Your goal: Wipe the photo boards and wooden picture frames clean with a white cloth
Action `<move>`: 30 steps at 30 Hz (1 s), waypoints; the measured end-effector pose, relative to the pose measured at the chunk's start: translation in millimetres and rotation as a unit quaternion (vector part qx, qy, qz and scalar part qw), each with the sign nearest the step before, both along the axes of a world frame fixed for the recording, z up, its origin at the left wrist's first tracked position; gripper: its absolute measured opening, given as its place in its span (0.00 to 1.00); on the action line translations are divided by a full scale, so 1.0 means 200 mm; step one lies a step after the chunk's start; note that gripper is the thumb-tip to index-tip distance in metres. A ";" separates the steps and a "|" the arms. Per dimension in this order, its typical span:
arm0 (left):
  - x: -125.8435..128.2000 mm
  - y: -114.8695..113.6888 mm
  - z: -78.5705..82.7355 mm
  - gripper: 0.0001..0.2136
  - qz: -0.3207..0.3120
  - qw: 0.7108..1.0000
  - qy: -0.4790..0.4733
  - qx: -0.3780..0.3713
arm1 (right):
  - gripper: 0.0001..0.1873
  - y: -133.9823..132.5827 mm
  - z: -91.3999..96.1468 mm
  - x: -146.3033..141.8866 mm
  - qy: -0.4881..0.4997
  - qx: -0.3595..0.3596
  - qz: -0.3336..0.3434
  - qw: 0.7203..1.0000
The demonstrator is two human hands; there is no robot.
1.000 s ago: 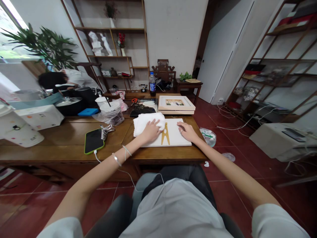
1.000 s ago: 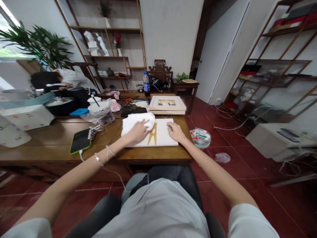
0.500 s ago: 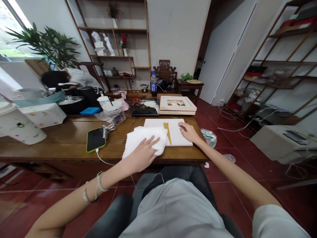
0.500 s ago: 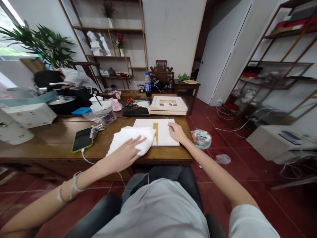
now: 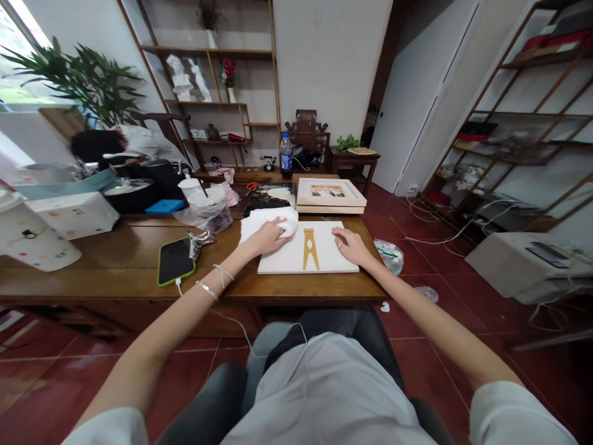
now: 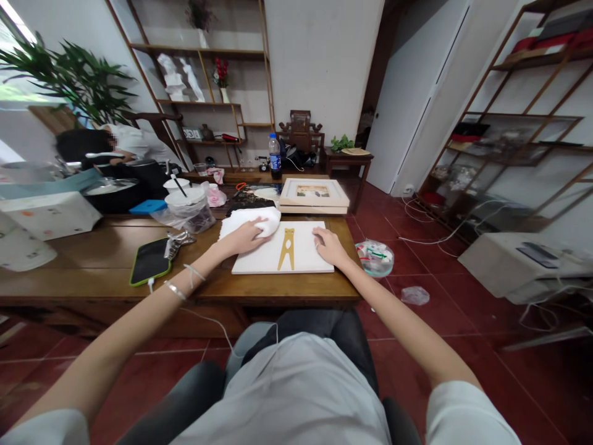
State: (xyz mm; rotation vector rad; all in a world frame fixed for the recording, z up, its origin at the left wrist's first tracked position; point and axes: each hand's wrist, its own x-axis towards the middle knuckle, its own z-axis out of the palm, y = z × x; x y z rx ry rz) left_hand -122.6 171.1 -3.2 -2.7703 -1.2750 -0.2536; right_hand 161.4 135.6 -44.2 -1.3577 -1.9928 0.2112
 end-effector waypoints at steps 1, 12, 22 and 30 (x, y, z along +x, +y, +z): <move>0.00 0.00 0.00 0.18 -0.001 1.000 0.003 0.005 | 0.18 0.00 0.00 0.00 0.001 -0.001 0.001 1.000; -0.10 -0.51 -0.04 0.15 -0.029 0.999 0.002 0.023 | 0.19 0.01 -0.02 0.01 0.006 0.009 0.007 1.000; -0.14 -0.72 0.02 0.15 -0.052 0.999 0.011 -0.006 | 0.18 0.02 -0.02 0.01 -0.003 0.008 0.007 1.000; -0.06 -0.19 0.03 0.19 0.002 1.000 0.019 -0.009 | 0.18 0.01 -0.01 0.00 -0.001 0.010 0.006 1.000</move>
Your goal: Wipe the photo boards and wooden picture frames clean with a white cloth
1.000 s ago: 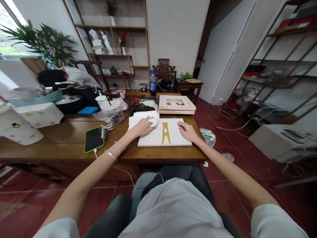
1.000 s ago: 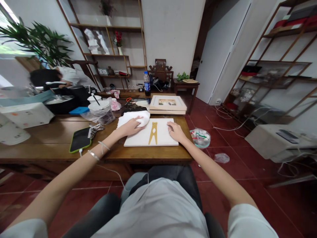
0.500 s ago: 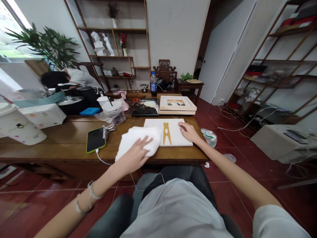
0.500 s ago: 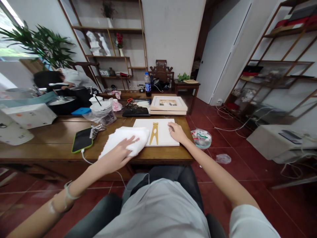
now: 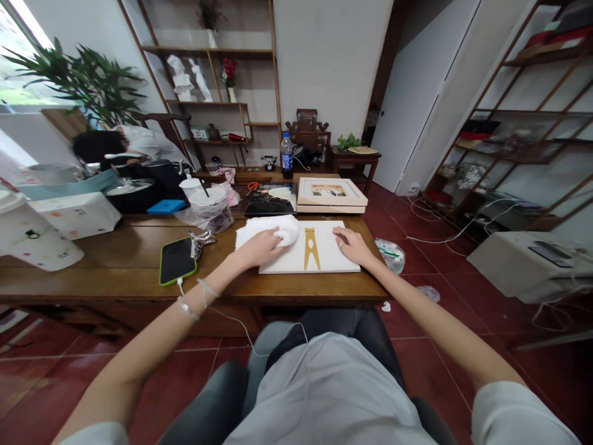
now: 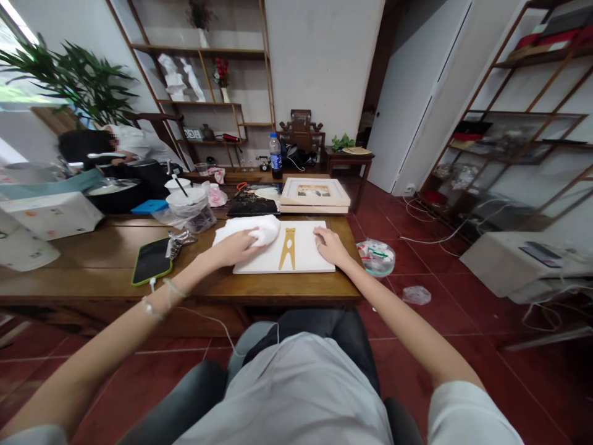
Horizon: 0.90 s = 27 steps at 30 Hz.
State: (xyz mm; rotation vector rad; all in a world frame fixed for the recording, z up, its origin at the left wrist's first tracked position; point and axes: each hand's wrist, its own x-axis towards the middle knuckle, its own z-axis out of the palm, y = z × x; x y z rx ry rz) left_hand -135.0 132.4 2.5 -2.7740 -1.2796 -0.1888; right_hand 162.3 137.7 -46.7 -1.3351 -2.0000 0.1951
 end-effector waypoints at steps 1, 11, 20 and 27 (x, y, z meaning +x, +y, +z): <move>0.01 0.07 0.01 0.19 0.006 1.000 0.008 0.004 | 0.18 0.00 0.00 0.00 0.000 0.000 0.000 1.000; 0.06 0.22 0.06 0.22 -0.004 0.999 0.039 0.006 | 0.17 0.00 0.00 0.00 -0.010 0.002 0.000 1.000; 0.13 -0.36 0.05 0.11 -0.083 0.992 0.078 0.050 | 0.17 0.00 0.00 0.00 -0.017 -0.003 -0.004 1.000; 0.08 -0.49 0.03 0.09 -0.078 0.994 0.069 0.014 | 0.17 0.01 -0.01 0.00 -0.013 0.006 -0.001 1.000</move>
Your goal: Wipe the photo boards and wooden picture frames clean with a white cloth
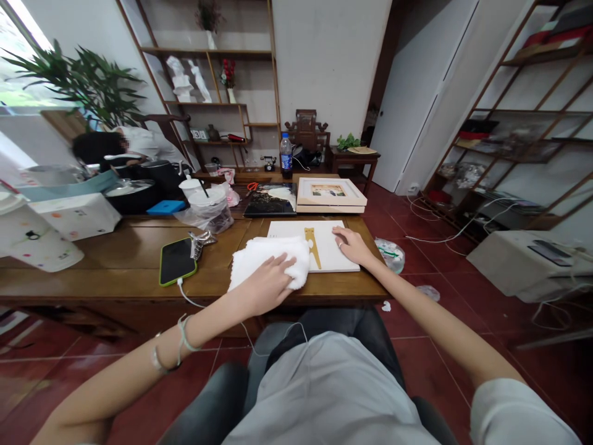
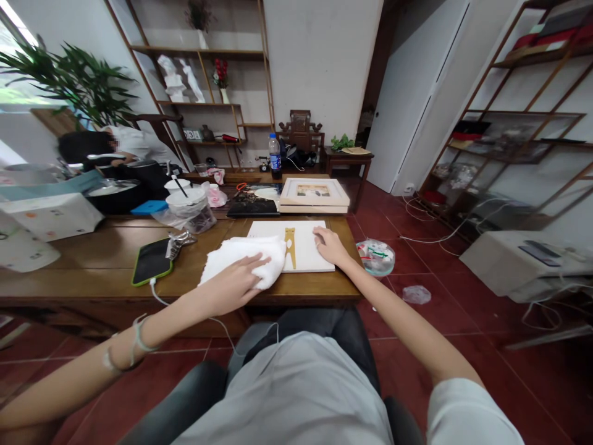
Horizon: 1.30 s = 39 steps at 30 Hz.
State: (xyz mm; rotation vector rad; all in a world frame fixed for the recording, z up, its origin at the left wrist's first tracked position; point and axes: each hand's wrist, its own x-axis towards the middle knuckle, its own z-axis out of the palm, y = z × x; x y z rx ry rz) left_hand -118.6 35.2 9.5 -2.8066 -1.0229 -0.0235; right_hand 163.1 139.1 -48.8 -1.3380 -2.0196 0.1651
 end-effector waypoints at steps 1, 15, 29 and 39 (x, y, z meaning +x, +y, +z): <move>0.00 0.03 -0.01 0.10 0.003 1.000 -0.007 -0.001 | 0.17 0.00 0.00 0.00 0.000 -0.001 0.000 1.000; 0.15 0.66 -0.08 0.18 0.051 0.994 -0.089 0.021 | 0.18 0.00 0.00 0.00 0.001 -0.005 0.000 1.000; 0.06 -0.02 -0.09 0.11 -0.024 0.998 -0.050 0.015 | 0.18 -0.01 0.01 0.00 0.009 -0.004 0.004 1.000; 0.13 0.29 -0.06 0.15 -0.005 0.993 -0.112 0.036 | 0.17 0.00 0.01 0.00 -0.002 -0.004 0.003 1.000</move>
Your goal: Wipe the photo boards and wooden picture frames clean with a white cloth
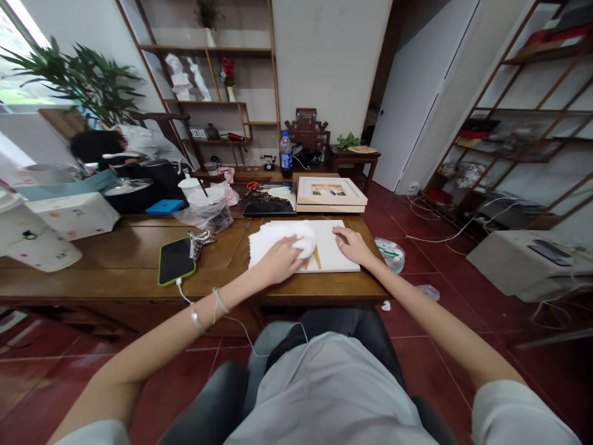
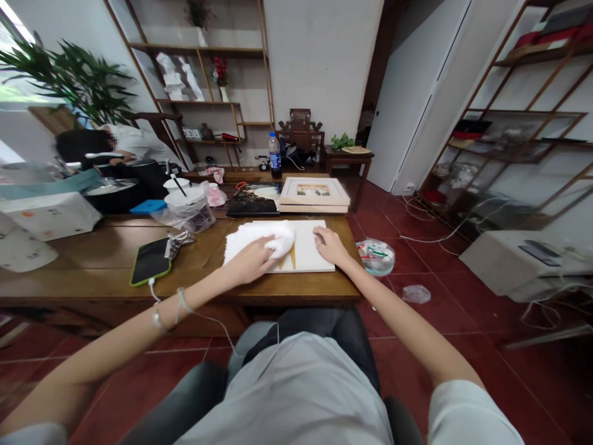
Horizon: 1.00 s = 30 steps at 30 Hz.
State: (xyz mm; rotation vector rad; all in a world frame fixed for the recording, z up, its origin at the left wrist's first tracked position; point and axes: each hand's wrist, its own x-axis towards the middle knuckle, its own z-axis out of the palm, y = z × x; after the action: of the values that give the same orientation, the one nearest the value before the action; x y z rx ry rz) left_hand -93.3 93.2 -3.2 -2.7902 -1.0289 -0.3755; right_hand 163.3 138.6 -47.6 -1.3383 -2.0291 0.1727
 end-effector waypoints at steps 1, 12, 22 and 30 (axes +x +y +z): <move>0.02 0.07 0.01 0.16 0.006 1.000 -0.006 -0.004 | 0.18 0.00 0.00 0.00 -0.001 -0.001 0.000 1.000; 0.28 0.42 0.05 0.18 0.041 0.999 0.009 -0.014 | 0.17 0.01 -0.01 0.00 0.012 0.005 0.010 1.000; 0.35 0.01 0.02 0.15 -0.023 0.998 0.059 0.018 | 0.22 0.00 0.02 0.00 0.001 0.004 0.044 0.999; 0.29 -0.35 -0.02 0.13 -0.037 0.998 0.052 0.014 | 0.20 0.01 0.00 0.01 0.028 0.003 0.018 0.999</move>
State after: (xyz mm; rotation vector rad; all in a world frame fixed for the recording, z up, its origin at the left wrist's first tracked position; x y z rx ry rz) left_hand -34.6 24.2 -6.6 -2.7959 -0.8928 -0.2484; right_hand 164.8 139.9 -48.1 -1.2797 -2.0062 0.2193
